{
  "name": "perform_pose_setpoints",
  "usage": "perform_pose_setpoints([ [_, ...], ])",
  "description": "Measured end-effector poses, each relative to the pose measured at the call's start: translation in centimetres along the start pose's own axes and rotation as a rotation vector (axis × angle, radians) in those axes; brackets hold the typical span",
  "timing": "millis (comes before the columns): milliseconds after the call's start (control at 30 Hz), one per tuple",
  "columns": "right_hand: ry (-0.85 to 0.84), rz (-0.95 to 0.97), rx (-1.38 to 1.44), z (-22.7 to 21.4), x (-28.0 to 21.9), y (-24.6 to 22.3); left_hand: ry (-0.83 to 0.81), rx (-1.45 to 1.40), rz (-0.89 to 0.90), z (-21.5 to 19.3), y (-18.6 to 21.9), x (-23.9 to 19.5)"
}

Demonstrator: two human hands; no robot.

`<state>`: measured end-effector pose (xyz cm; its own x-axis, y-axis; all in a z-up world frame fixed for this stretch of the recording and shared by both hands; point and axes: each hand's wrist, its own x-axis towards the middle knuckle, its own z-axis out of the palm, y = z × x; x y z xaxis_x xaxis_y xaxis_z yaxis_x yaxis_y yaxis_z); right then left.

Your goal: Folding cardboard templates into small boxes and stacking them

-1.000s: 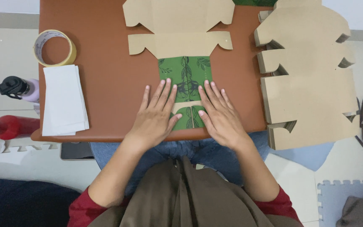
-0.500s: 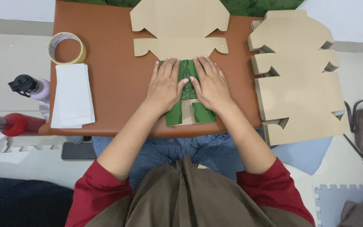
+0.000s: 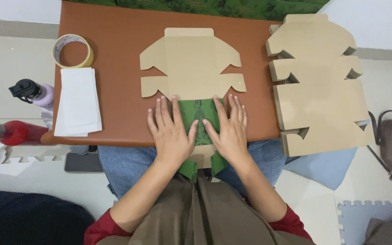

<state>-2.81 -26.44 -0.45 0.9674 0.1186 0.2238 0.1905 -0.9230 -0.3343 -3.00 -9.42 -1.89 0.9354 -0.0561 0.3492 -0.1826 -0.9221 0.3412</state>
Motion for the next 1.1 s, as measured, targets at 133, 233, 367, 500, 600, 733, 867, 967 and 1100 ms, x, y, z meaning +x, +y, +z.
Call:
perform_pose_setpoints([
  [133,-0.009,-0.030,0.048,-0.4,0.4,-0.1,-0.030,-0.057,0.015,-0.2,-0.1,0.6],
  [233,-0.013,-0.020,0.092,-0.6,0.5,-0.2,-0.047,-0.172,0.048,-0.5,-0.2,0.8],
  [367,-0.071,-0.042,0.169,-1.6,1.1,-0.4,-0.141,-0.207,0.048,-1.3,-0.5,1.7],
  [500,-0.223,-0.025,0.160,-2.9,2.8,0.1,-0.364,-0.115,0.078,-2.4,-1.4,4.0],
  [600,-0.311,-0.058,0.059,-3.5,4.3,0.6,-0.438,-0.124,0.126,-2.1,-2.5,5.9],
  [733,-0.358,-0.110,-0.033,-3.2,5.9,1.0,-0.519,-0.150,0.136,-2.7,-2.8,7.8],
  [867,-0.154,-0.165,-0.138,0.3,8.1,3.8,-0.374,-0.196,0.086,-0.9,-3.5,8.4],
  [967,0.125,-0.137,-0.147,3.5,9.0,5.0,-0.231,-0.171,-0.036,1.1,-3.4,7.9],
  [1100,0.206,0.009,-0.267,3.7,8.3,2.9,-0.092,-0.104,-0.060,2.5,-2.2,6.7],
])
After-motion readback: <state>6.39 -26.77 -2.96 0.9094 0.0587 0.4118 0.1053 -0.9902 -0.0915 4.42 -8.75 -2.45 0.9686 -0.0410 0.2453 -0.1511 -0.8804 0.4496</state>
